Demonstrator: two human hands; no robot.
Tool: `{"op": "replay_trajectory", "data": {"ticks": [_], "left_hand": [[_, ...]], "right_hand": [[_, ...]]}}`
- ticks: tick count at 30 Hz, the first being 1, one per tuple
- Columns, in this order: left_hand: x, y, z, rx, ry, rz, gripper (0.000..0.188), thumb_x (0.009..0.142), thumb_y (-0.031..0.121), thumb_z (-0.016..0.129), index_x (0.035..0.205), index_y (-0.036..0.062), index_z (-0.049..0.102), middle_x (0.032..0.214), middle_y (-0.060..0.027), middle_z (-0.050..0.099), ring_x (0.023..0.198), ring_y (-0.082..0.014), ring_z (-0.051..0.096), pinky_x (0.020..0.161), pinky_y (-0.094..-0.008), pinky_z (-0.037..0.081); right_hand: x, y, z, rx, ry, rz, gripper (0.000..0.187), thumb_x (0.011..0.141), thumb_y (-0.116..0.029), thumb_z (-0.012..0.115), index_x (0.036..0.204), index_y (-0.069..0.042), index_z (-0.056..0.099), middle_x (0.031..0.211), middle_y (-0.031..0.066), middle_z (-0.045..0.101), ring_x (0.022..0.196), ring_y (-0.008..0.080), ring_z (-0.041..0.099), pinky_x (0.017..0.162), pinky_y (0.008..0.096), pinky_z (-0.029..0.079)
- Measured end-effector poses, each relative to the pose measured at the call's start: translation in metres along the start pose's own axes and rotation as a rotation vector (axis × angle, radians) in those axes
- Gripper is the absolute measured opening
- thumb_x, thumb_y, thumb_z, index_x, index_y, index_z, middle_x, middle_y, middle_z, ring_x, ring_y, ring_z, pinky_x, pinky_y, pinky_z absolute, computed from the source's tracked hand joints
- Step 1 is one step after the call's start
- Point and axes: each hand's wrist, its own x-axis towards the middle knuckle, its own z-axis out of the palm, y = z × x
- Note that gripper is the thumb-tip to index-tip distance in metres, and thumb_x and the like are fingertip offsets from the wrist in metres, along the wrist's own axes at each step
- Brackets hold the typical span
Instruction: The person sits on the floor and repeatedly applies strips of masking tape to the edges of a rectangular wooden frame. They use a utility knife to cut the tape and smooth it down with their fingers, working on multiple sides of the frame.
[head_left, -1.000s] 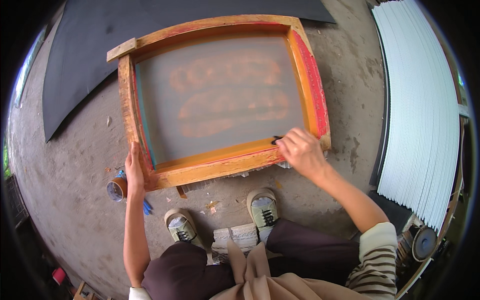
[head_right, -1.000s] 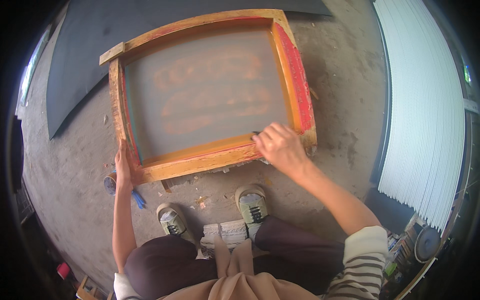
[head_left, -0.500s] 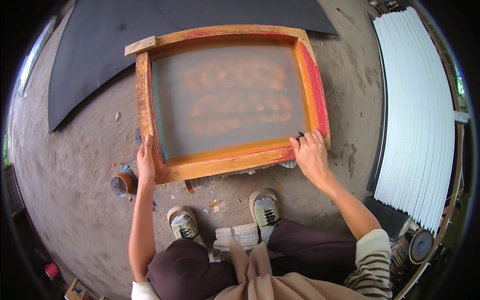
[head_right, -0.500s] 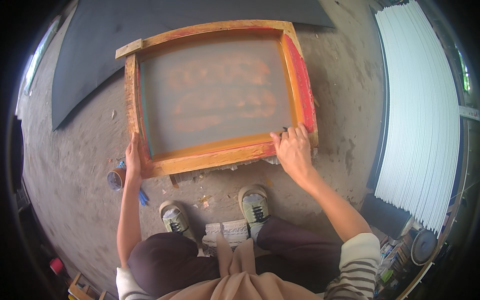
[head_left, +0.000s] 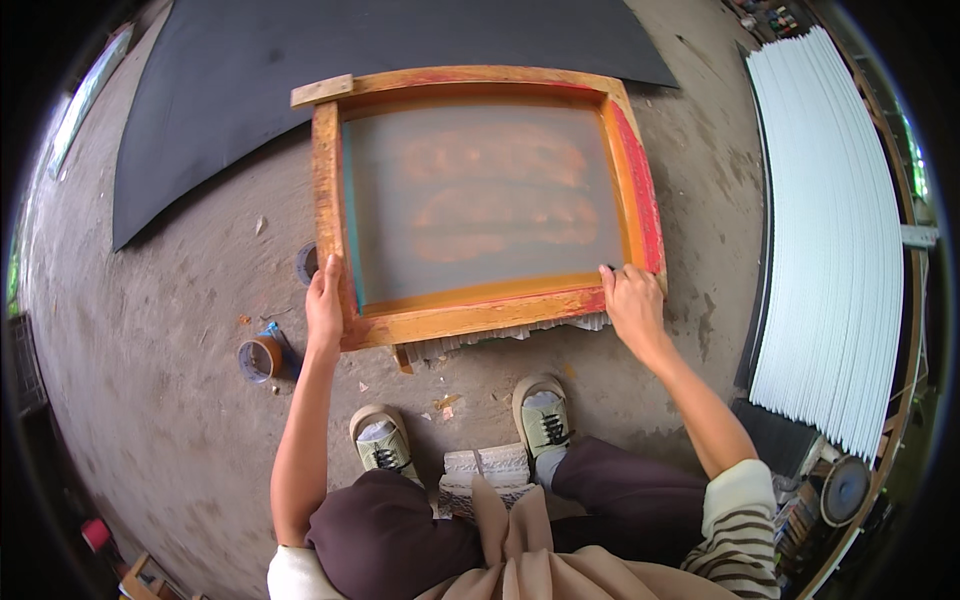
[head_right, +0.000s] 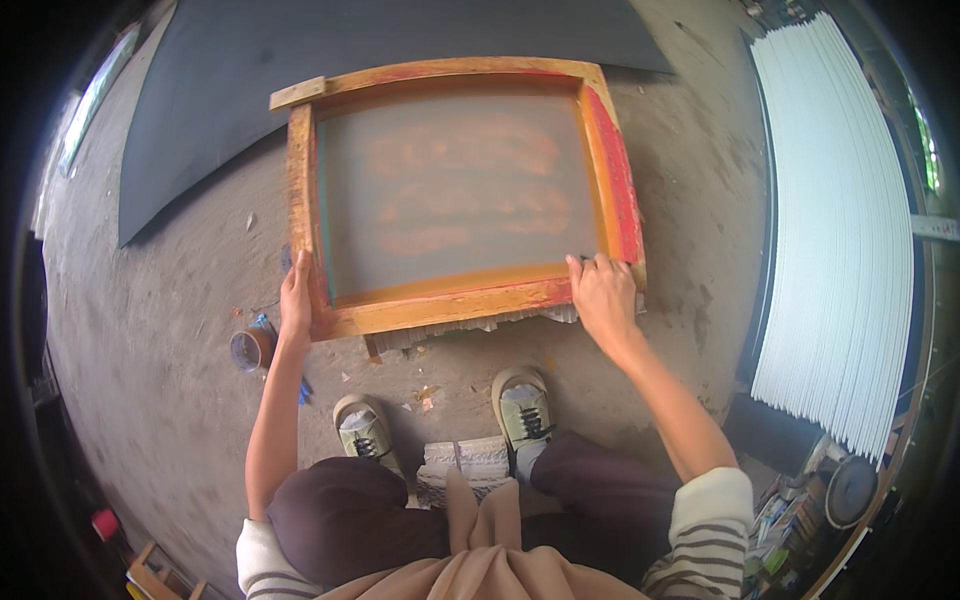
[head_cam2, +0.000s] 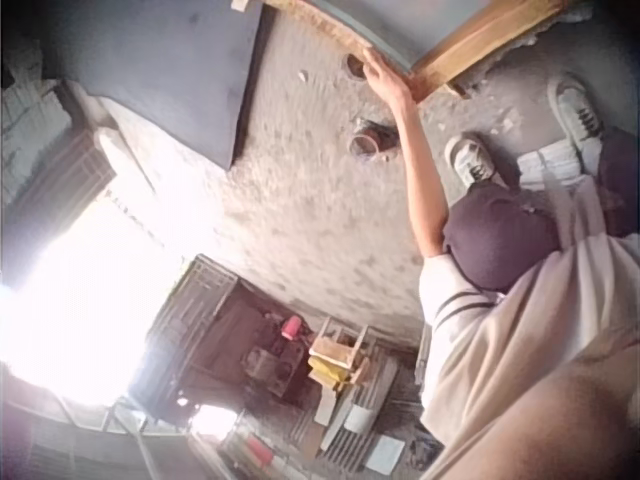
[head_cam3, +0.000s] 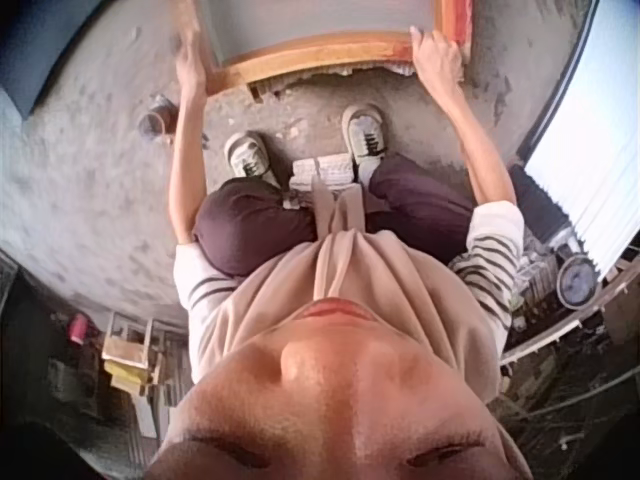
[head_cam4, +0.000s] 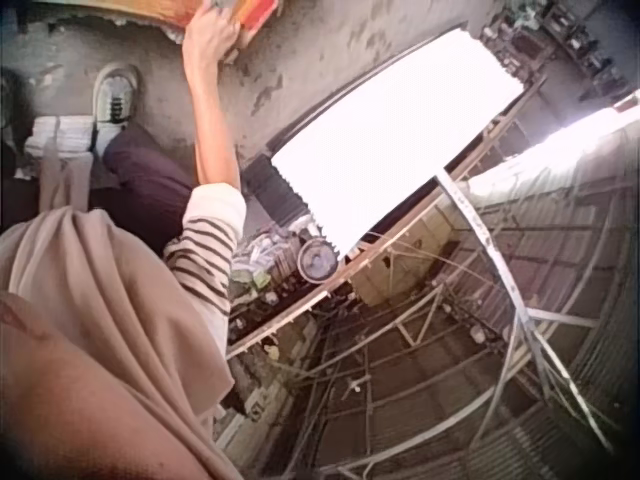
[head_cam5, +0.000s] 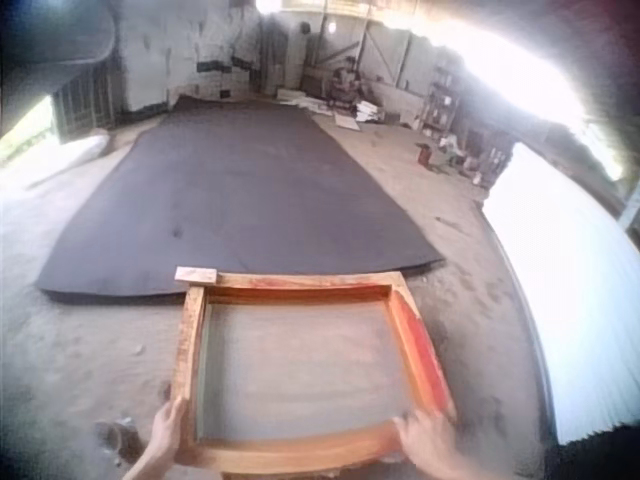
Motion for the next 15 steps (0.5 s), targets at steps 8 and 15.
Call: {"op": "replay_trajectory", "data": {"ticks": [8,15], "left_hand": [[0.011,-0.015,-0.004,0.052,0.034,0.033,0.058,0.090,0.053,0.051,0.104,-0.0021,0.061,0.088,-0.0063,0.062,0.080,-0.0130,0.054,0.073,-0.0283,0.044],[0.014,-0.017,-0.006,0.050,0.019,0.000,0.060,0.089,0.054,0.052,0.102,-0.0039,0.060,0.090,-0.0147,0.063,0.086,-0.0189,0.058,0.078,-0.0315,0.045]], "right_hand": [[0.008,-0.189,0.018,0.387,0.092,-0.200,0.035,0.091,-0.027,0.053,0.070,-0.001,0.064,0.073,0.0111,0.057,0.074,0.0261,0.056,0.067,0.0386,0.047],[0.018,-0.271,0.024,0.585,0.085,-0.229,0.015,0.085,-0.013,0.057,0.078,0.000,0.057,0.080,0.0129,0.054,0.080,0.0293,0.053,0.075,0.0403,0.044]]}}
